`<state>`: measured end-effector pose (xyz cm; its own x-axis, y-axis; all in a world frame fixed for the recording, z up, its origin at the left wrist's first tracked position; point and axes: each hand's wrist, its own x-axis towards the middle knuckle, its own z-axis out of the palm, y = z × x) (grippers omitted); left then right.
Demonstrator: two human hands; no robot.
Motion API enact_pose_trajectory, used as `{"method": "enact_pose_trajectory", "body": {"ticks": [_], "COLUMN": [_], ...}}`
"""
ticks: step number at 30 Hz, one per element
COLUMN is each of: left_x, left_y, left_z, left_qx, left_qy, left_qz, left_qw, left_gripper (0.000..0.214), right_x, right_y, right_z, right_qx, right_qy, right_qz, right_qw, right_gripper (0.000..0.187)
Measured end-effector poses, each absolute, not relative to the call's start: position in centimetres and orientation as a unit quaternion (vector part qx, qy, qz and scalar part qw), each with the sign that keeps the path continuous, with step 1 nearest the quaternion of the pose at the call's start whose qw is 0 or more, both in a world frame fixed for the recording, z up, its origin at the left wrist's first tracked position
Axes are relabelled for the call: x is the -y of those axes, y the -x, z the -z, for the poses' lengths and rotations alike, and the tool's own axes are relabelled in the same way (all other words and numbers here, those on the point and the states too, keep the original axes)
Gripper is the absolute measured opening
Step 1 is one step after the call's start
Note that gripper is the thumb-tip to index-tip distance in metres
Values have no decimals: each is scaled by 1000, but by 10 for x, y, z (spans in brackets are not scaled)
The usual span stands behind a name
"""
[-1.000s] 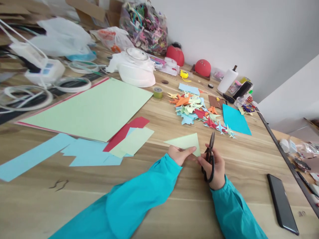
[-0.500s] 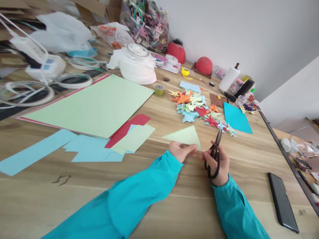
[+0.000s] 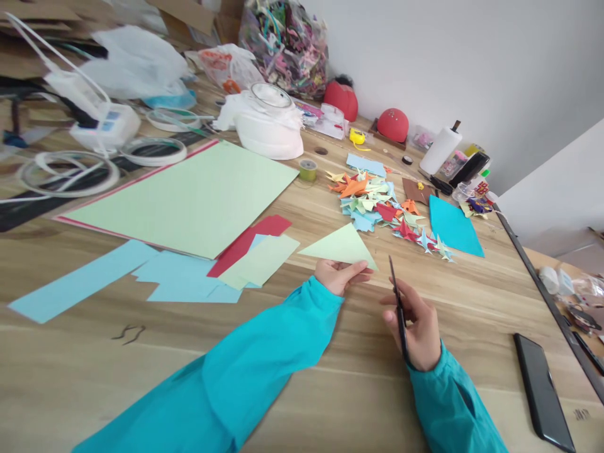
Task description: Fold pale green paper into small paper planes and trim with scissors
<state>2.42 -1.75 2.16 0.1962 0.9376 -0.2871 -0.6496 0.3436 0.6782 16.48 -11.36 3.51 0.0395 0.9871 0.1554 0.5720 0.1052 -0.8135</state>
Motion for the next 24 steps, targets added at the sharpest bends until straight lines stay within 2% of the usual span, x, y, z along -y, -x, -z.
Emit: {"method": "enact_pose_trajectory", "body": {"ticks": [3,5,7,10,16,24], "left_x": [16,16,15,15,18,16], "left_y": [-23,-23,-23,-24,-25,-26], "left_z": [-21,-20,-19,-16,-12,-8], "left_qx": [-344,-348,-350,-339,-289,-293], "left_qy": [-216,-216,-216,-218,-253,-244], "left_qz": [-530,-527,-525,-524,-484,-473], "left_qw": [745,745,745,751,786,795], "left_gripper": [37,37,36,33,31,35], "right_x": [112,108,104,102,101,101], "right_y": [-165,-165,-164,-164,-166,-167], "right_z": [-36,-34,-32,-30,-28,-22], "right_qx": [685,726,739,717,710,704], "right_qy": [569,553,567,604,631,643], "right_qz": [-261,-209,-156,-146,-58,-42], "right_qw": [372,352,328,314,308,300], "right_gripper": [57,58,54,45,46,45]}}
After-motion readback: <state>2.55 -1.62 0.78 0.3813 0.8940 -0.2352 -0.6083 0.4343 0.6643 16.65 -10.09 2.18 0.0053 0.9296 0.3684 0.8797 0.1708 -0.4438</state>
